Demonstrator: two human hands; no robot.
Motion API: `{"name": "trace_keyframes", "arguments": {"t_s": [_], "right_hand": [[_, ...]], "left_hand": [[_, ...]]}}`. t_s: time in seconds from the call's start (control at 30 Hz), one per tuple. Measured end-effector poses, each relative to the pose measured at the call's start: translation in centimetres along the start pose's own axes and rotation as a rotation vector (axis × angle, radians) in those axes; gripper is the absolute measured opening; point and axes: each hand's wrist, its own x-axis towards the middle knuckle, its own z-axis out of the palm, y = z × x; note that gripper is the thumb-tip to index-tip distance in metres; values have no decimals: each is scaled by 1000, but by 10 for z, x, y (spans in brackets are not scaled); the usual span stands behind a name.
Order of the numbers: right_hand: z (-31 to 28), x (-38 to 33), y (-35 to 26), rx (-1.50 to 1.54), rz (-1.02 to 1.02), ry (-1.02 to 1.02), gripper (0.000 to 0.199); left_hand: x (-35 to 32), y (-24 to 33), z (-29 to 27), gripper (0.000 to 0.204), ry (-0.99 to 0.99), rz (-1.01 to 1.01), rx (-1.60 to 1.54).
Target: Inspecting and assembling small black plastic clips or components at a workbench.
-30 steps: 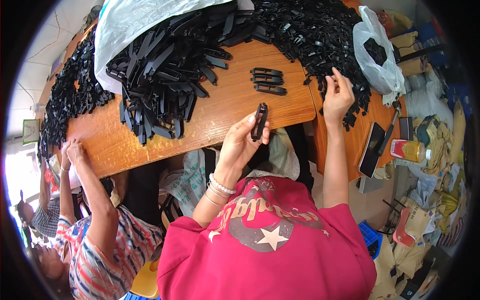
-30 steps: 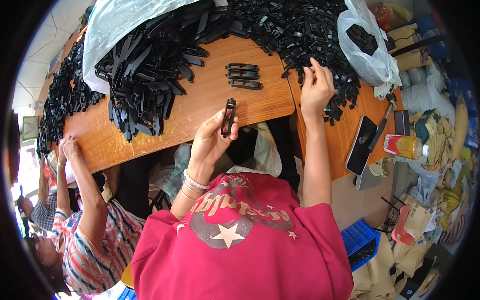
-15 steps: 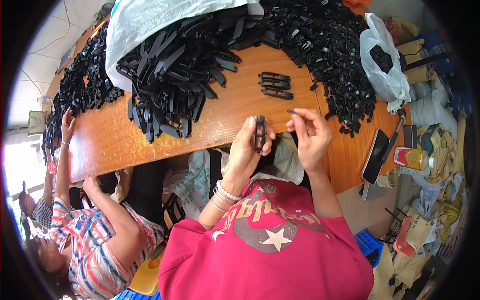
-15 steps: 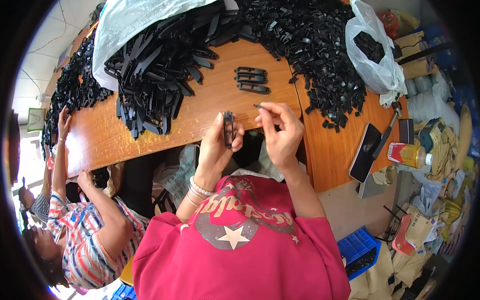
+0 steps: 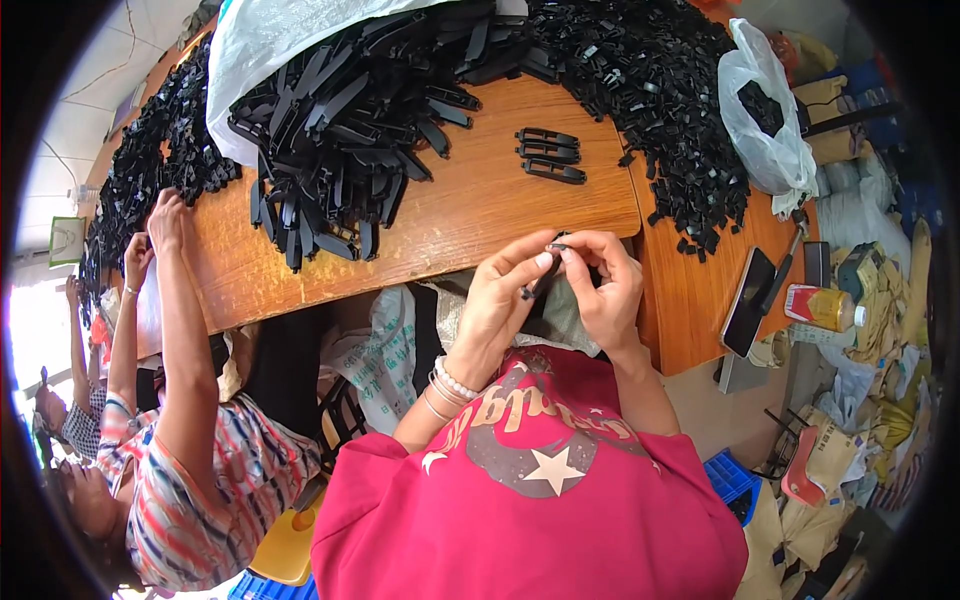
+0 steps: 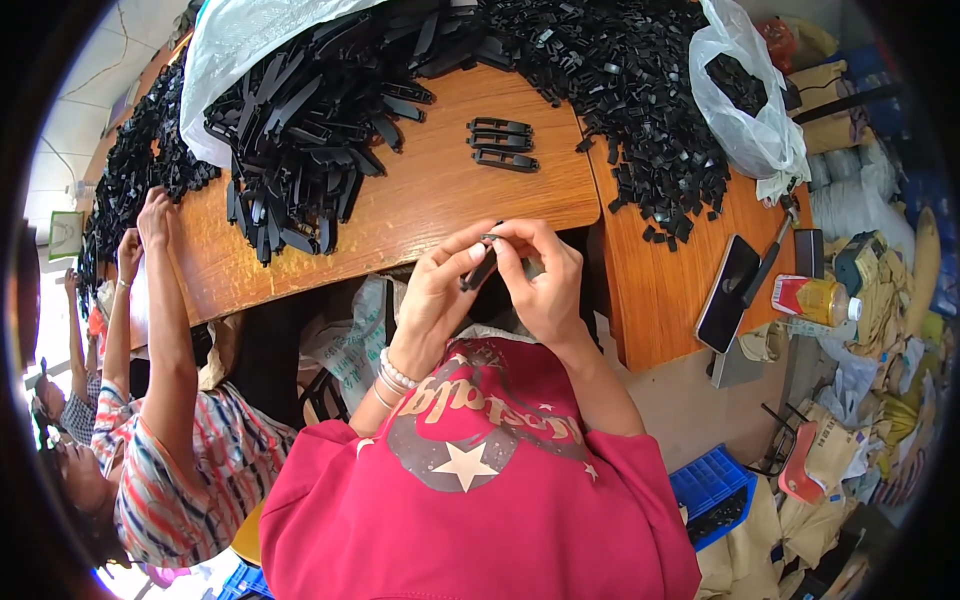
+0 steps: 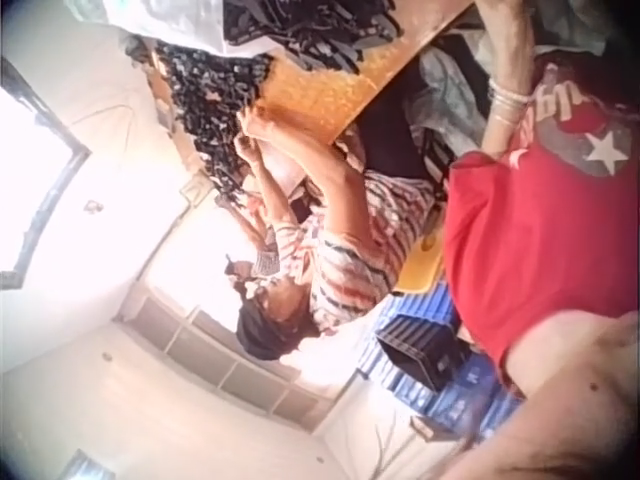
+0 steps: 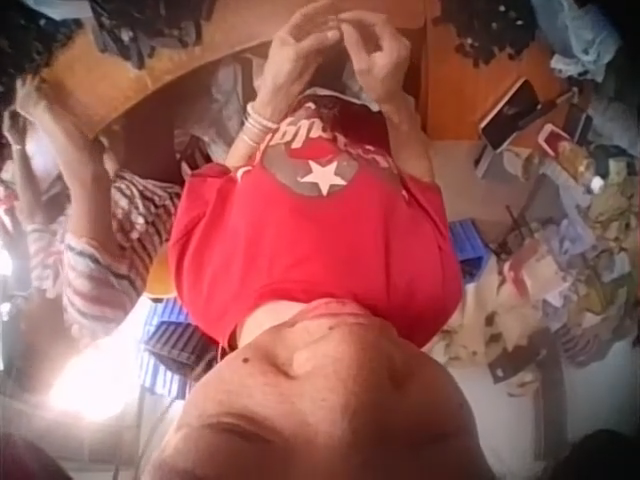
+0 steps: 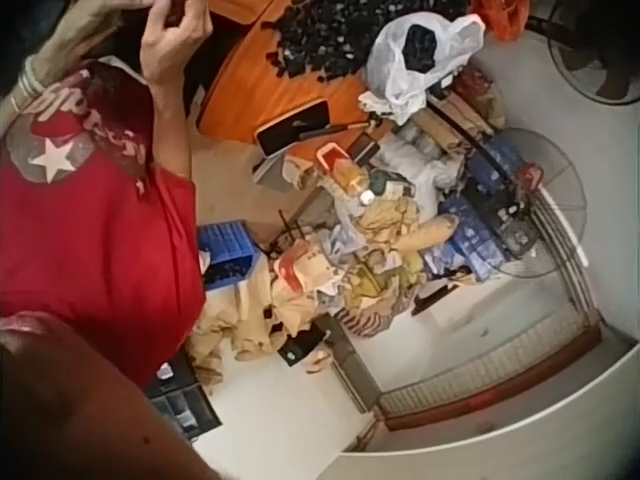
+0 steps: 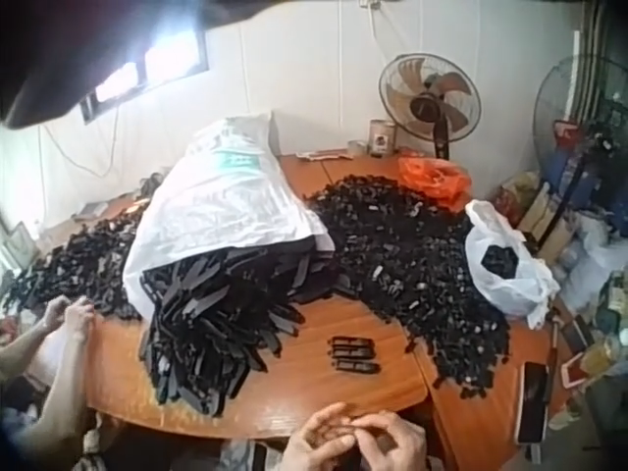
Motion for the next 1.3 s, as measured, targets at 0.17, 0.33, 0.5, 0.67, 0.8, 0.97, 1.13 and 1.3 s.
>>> {"name": "trace_keyframes", "arguments": {"t_s": [0.17, 0.33, 0.5, 0.67, 0.8, 0.97, 1.13, 1.3], "right_hand": [[-1, -4, 3, 85, 88, -1, 8], [0, -1, -5, -326, -226, 159, 14], [0, 3, -13, -486, -375, 170, 21], [4, 2, -22, -537, -470, 196, 20], [3, 1, -24, -453, -483, 99, 25], [-5, -1, -31, -538, -553, -47, 34], [-7, 4, -32, -488, -518, -104, 38], [-3, 4, -21, -359, -434, -114, 44]], "left_hand": [[-10, 1, 2, 35, -71, -104, -208], [-17, 2, 3, 42, -150, 34, -37], [-27, 0, 19, 44, -125, 85, 45], [-32, -4, 20, 44, -83, 307, 580], [-36, -1, 23, 44, -72, 337, 535], [-45, 14, 31, 42, -125, 267, 544], [-43, 18, 32, 40, -121, 273, 552], [-38, 18, 21, 40, -128, 199, 436]]}}
